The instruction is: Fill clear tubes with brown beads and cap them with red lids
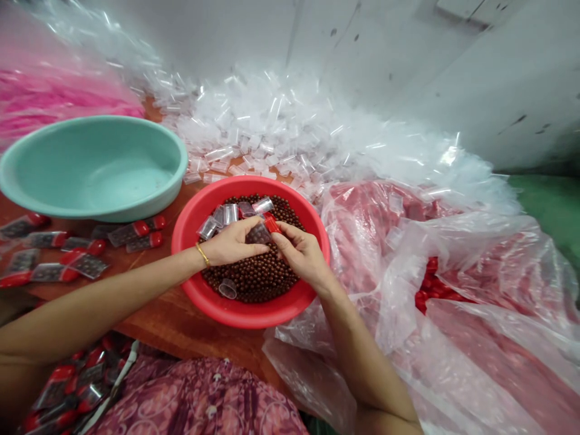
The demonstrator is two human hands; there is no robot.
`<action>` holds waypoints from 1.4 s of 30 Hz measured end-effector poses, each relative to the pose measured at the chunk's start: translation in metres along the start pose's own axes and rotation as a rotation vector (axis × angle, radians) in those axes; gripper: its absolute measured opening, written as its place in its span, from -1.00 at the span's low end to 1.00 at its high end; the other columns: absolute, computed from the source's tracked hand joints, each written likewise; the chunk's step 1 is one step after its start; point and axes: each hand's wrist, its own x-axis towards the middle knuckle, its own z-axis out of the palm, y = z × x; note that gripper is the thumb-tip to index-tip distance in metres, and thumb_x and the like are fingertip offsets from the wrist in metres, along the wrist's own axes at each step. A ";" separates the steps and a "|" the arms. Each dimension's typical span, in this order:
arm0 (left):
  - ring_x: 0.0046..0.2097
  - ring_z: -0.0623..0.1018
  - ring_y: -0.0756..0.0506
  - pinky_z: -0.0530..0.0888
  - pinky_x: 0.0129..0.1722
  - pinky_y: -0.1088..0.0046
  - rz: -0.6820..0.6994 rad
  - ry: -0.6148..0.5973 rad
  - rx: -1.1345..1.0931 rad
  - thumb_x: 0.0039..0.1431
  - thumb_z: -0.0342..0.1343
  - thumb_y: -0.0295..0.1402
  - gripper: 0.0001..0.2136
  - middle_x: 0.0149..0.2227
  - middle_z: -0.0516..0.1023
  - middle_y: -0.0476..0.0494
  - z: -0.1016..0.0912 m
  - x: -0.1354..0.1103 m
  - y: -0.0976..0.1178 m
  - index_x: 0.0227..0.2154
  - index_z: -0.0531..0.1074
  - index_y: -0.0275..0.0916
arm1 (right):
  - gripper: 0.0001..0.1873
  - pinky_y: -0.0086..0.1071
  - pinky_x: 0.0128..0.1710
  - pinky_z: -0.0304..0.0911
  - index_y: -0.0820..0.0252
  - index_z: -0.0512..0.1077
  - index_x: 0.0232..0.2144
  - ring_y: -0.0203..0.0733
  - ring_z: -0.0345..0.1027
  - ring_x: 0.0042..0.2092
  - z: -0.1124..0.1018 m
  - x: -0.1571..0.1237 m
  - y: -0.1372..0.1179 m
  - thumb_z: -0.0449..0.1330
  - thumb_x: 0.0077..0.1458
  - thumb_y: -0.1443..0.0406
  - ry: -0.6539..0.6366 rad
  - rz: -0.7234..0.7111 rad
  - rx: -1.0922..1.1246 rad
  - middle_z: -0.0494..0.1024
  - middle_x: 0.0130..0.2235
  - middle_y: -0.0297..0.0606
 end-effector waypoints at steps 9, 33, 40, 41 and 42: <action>-0.25 0.46 -0.06 0.40 -0.15 0.34 -0.035 0.062 0.102 -0.05 0.12 -0.44 -0.79 -0.33 0.49 -0.01 -0.002 -0.002 0.002 -0.27 0.38 -0.25 | -0.73 -0.28 -0.12 0.38 0.14 0.45 -0.11 -0.17 0.47 -0.17 0.010 -0.002 0.001 0.11 0.13 0.27 0.182 -0.333 -0.323 0.59 -0.18 -0.19; -0.46 0.35 0.06 0.31 -0.44 0.51 -0.112 0.063 -0.043 -0.07 0.16 -0.41 -0.85 -0.51 0.35 0.08 0.000 -0.003 0.010 -0.42 0.31 -0.28 | -0.53 -0.36 -0.16 0.48 0.06 0.35 0.10 -0.21 0.53 -0.22 0.008 -0.010 0.004 0.04 0.16 0.45 0.286 -0.653 -0.760 0.58 -0.06 -0.21; -0.47 0.30 0.04 0.20 -0.47 0.51 -0.083 -0.027 0.220 -0.09 0.12 -0.39 -0.87 -0.55 0.30 0.09 -0.004 -0.007 0.011 -0.51 0.25 -0.25 | -0.44 -0.33 -0.19 0.50 0.03 0.26 0.17 -0.20 0.53 -0.20 0.018 -0.025 0.017 0.07 0.13 0.47 0.282 -0.669 -0.637 0.56 -0.04 -0.16; -0.48 0.29 0.04 0.19 -0.47 0.51 -0.089 -0.025 0.253 -0.10 0.11 -0.39 -0.87 -0.56 0.30 0.09 -0.004 -0.007 0.011 -0.52 0.25 -0.25 | -0.42 -0.32 -0.18 0.49 0.04 0.24 0.19 -0.19 0.53 -0.20 0.021 -0.025 0.018 0.07 0.13 0.48 0.293 -0.685 -0.613 0.56 -0.03 -0.15; -0.48 0.29 0.04 0.19 -0.47 0.51 -0.095 -0.019 0.264 -0.10 0.11 -0.39 -0.87 -0.56 0.29 0.09 -0.003 -0.008 0.011 -0.52 0.24 -0.24 | -0.40 -0.31 -0.17 0.49 0.05 0.22 0.20 -0.18 0.53 -0.19 0.022 -0.026 0.018 0.06 0.12 0.49 0.300 -0.698 -0.595 0.55 -0.03 -0.13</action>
